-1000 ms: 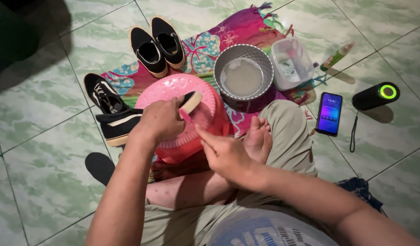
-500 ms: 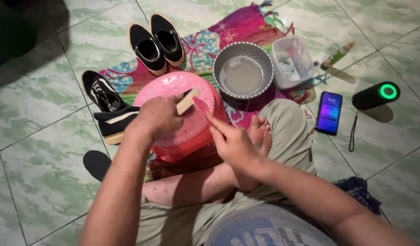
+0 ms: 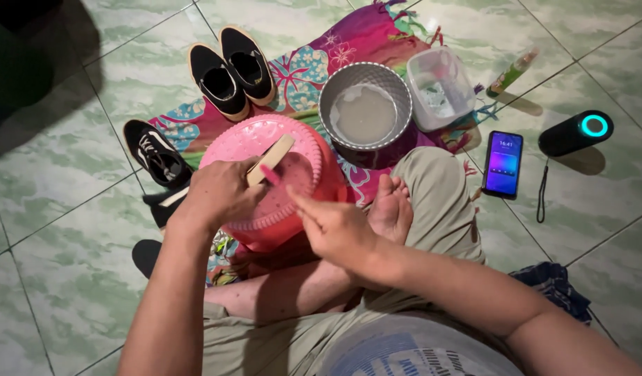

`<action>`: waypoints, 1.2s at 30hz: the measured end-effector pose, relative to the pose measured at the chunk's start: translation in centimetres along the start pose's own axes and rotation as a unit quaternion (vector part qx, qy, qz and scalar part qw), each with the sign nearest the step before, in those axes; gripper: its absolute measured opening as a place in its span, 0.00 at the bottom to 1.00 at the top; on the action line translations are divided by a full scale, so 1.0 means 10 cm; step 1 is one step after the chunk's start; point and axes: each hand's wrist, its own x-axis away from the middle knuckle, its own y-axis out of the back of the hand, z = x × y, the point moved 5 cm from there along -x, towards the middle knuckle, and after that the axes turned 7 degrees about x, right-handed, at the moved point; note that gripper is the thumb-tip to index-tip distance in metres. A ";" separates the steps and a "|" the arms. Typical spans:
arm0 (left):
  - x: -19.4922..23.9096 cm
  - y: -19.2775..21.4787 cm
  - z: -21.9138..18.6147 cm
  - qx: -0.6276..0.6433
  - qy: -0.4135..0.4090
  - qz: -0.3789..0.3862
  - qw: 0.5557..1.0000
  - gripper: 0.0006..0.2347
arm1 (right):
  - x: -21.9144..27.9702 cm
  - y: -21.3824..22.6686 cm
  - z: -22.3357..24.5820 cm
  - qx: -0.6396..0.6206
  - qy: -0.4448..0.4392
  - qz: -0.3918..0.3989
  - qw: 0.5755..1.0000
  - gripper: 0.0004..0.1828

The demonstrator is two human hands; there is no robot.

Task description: The person sits on the floor and scrubs a black shoe with a pink brush. They clean the sole and the upper part of the shoe, occasionally dipping the brush into a metal bowl of water. The person holds the shoe over a pink plastic stool while scrubbing.

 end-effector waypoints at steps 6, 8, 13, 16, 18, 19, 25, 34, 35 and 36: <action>0.02 0.04 -0.09 0.086 0.006 0.016 0.996 0.26 | -0.43 0.07 -0.35 0.079 -0.036 -0.002 0.996 0.21; 0.08 0.09 -0.08 0.098 0.012 0.024 0.995 0.27 | -0.27 0.05 -0.15 0.076 0.005 -0.007 0.997 0.21; 0.06 0.07 -0.01 0.110 0.025 0.026 0.993 0.22 | 0.03 -0.08 0.14 0.123 0.070 -0.009 0.990 0.19; 0.07 0.06 0.02 0.097 0.037 0.016 0.995 0.21 | -0.20 -0.07 0.05 0.122 0.100 -0.044 0.986 0.19; -0.02 0.01 0.10 0.115 0.028 0.002 0.993 0.19 | -0.40 -0.09 -0.14 0.103 0.015 -0.019 0.994 0.22; -0.02 0.03 0.09 0.115 0.027 -0.001 0.993 0.19 | -0.32 -0.10 -0.09 0.104 0.018 -0.021 0.994 0.22; -0.05 -0.01 0.14 0.123 0.021 -0.007 0.992 0.18 | -0.06 -0.15 0.19 0.160 0.072 -0.009 0.984 0.23; -0.04 0.01 0.15 0.134 0.002 -0.014 0.991 0.16 | -0.05 -0.25 0.15 0.123 0.072 0.005 0.990 0.25; -0.06 0.00 0.15 0.129 -0.001 -0.013 0.992 0.15 | -0.05 -0.23 0.13 0.117 0.069 0.015 0.991 0.26; -0.07 -0.01 0.15 0.125 -0.004 -0.012 0.992 0.15 | -0.05 -0.22 0.10 0.111 0.067 0.025 0.991 0.27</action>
